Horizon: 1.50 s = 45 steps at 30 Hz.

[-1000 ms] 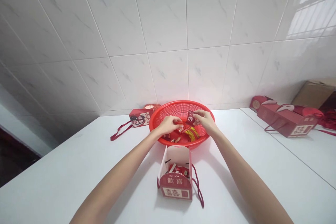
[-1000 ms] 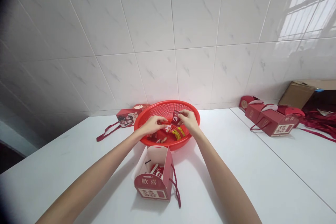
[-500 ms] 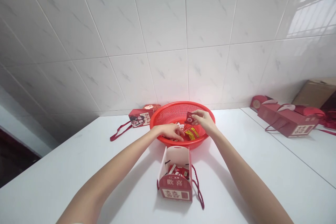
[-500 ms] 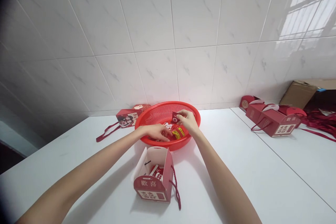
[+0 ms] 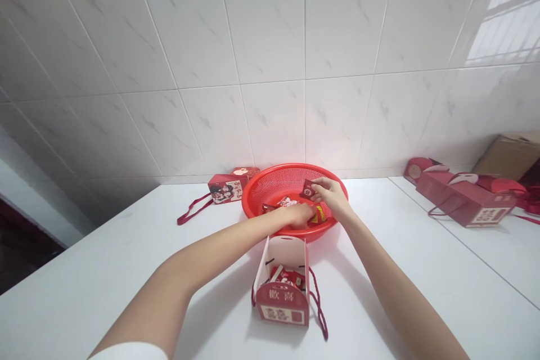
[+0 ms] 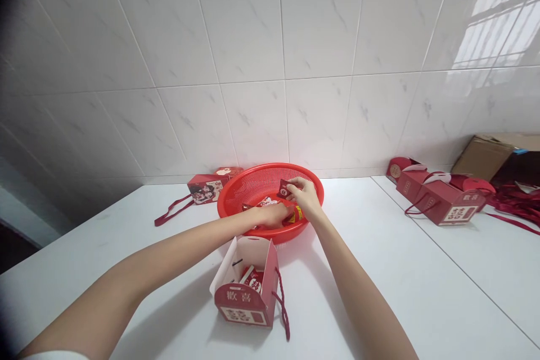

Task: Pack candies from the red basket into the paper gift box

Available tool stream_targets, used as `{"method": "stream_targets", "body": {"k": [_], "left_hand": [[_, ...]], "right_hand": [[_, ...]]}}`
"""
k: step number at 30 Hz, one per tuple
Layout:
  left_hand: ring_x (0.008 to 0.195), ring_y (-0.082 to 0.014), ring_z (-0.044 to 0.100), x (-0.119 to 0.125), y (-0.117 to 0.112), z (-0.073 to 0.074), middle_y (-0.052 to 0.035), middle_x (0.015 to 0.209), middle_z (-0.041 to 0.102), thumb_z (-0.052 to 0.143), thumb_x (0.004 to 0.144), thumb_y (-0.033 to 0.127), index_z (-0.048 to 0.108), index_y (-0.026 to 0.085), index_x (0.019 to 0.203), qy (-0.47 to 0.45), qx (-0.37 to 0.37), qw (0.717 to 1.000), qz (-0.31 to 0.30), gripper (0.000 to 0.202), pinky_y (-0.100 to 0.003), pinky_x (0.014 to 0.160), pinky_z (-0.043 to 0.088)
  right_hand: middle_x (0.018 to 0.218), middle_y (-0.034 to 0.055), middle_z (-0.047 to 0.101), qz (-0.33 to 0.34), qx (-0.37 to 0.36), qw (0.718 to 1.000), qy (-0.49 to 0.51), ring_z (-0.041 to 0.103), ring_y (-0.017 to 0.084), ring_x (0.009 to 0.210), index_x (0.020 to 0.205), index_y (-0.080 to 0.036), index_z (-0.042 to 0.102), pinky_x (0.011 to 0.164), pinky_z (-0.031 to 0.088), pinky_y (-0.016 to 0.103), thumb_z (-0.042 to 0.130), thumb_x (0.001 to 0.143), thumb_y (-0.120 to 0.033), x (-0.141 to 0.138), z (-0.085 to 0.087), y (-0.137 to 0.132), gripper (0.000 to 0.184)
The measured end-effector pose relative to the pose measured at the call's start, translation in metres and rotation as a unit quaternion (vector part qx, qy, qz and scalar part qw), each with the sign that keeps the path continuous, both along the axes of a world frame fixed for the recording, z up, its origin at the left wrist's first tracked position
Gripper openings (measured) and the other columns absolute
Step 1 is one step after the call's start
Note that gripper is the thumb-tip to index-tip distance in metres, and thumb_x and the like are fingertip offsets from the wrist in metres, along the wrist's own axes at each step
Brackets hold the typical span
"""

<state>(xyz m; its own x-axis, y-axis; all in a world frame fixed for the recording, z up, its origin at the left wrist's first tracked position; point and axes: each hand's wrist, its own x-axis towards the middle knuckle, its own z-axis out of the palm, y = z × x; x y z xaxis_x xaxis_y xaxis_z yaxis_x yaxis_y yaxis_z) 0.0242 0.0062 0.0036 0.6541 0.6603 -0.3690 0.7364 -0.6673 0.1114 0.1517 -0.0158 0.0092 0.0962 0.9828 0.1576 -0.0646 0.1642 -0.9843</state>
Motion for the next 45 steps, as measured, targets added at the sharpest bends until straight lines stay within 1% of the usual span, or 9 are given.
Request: {"method": "stream_targets", "body": {"k": [5, 8, 12, 17, 21, 28, 33, 39, 45], "left_hand": [[0.073, -0.0207, 0.059, -0.010, 0.004, 0.004, -0.0029, 0.082, 0.065, 0.065, 0.069, 0.010, 0.064, 0.019, 0.087, -0.049, -0.050, 0.997, 0.021, 0.021, -0.028, 0.060, 0.041], [0.076, -0.0205, 0.062, -0.026, 0.012, 0.010, -0.0037, 0.084, 0.068, 0.067, 0.072, 0.016, 0.068, 0.017, 0.095, -0.175, -0.083, 0.979, 0.061, 0.023, -0.028, 0.065, 0.045], [0.085, -0.0204, 0.064, -0.050, 0.019, 0.015, -0.0069, 0.091, 0.071, 0.071, 0.078, 0.036, 0.071, 0.014, 0.097, -0.409, -0.109, 0.899, 0.115, 0.030, -0.030, 0.077, 0.049], [0.071, -0.0138, 0.056, -0.066, 0.011, 0.021, -0.0041, 0.081, 0.066, 0.077, 0.072, 0.050, 0.076, 0.013, 0.092, -0.499, -0.188, 0.815, 0.227, 0.042, -0.028, 0.067, 0.048], [0.072, -0.0117, 0.057, -0.071, 0.003, 0.024, -0.0020, 0.081, 0.064, 0.082, 0.067, 0.034, 0.075, 0.015, 0.099, -0.520, -0.250, 0.779, 0.246, 0.038, -0.026, 0.070, 0.049], [0.070, -0.0129, 0.062, -0.079, 0.002, 0.014, 0.0023, 0.070, 0.062, 0.085, 0.059, 0.015, 0.070, 0.014, 0.104, -0.570, -0.190, 0.765, 0.230, 0.048, -0.027, 0.071, 0.050], [0.066, -0.0113, 0.059, -0.084, -0.007, 0.018, 0.0036, 0.068, 0.060, 0.083, 0.059, 0.019, 0.069, 0.014, 0.097, -0.585, -0.166, 0.764, 0.216, 0.041, -0.025, 0.067, 0.047], [0.067, -0.0102, 0.056, -0.098, -0.044, 0.048, 0.0015, 0.077, 0.064, 0.073, 0.067, 0.019, 0.069, 0.018, 0.108, -0.566, -0.200, 0.787, 0.143, 0.042, -0.023, 0.063, 0.045], [0.088, -0.0188, 0.063, -0.101, -0.094, 0.089, -0.0051, 0.100, 0.070, 0.070, 0.079, 0.030, 0.076, 0.022, 0.101, -0.330, -0.168, 0.928, 0.035, 0.024, -0.030, 0.079, 0.048]], "right_hand": [[0.064, -0.0007, 0.069, -0.007, 0.010, 1.000, 0.017, 0.061, 0.012, 0.050, 0.076, -0.018, 0.066, 0.053, 0.052, 0.024, 0.062, 0.070, -0.021, 0.001, -0.002, 0.001, 0.007], [0.063, -0.0021, 0.068, -0.025, 0.019, 0.999, 0.034, 0.060, 0.011, 0.049, 0.077, -0.018, 0.064, 0.054, 0.053, 0.025, 0.062, 0.071, -0.023, 0.001, -0.003, 0.003, 0.008], [0.062, -0.0029, 0.066, -0.038, 0.024, 0.998, 0.055, 0.061, 0.012, 0.049, 0.077, -0.019, 0.061, 0.053, 0.053, 0.025, 0.061, 0.072, -0.024, 0.001, -0.003, 0.005, 0.008], [0.063, -0.0029, 0.066, -0.034, 0.020, 0.997, 0.064, 0.060, 0.010, 0.046, 0.079, -0.018, 0.061, 0.050, 0.051, 0.023, 0.063, 0.071, -0.023, 0.001, -0.004, 0.005, 0.009], [0.061, -0.0028, 0.066, -0.028, 0.023, 0.997, 0.064, 0.060, 0.011, 0.046, 0.077, -0.018, 0.062, 0.049, 0.051, 0.023, 0.065, 0.071, -0.024, 0.001, -0.005, 0.006, 0.009], [0.061, -0.0021, 0.067, -0.016, 0.025, 0.998, 0.064, 0.060, 0.011, 0.046, 0.077, -0.018, 0.062, 0.049, 0.051, 0.024, 0.066, 0.069, -0.026, 0.001, -0.007, 0.008, 0.012], [0.061, -0.0025, 0.067, 0.003, 0.034, 0.997, 0.070, 0.060, 0.012, 0.046, 0.075, -0.019, 0.062, 0.049, 0.050, 0.025, 0.070, 0.065, -0.033, 0.003, -0.007, 0.009, 0.019], [0.067, -0.0025, 0.068, 0.074, 0.070, 0.992, 0.080, 0.064, 0.013, 0.055, 0.079, -0.019, 0.066, 0.060, 0.052, 0.026, 0.073, 0.062, -0.036, 0.004, 0.002, 0.002, 0.025], [0.081, -0.0001, 0.071, 0.130, 0.123, 0.982, 0.060, 0.065, 0.012, 0.063, 0.083, -0.020, 0.067, 0.071, 0.054, 0.029, 0.073, 0.070, -0.037, 0.002, 0.021, -0.017, 0.021]]}}
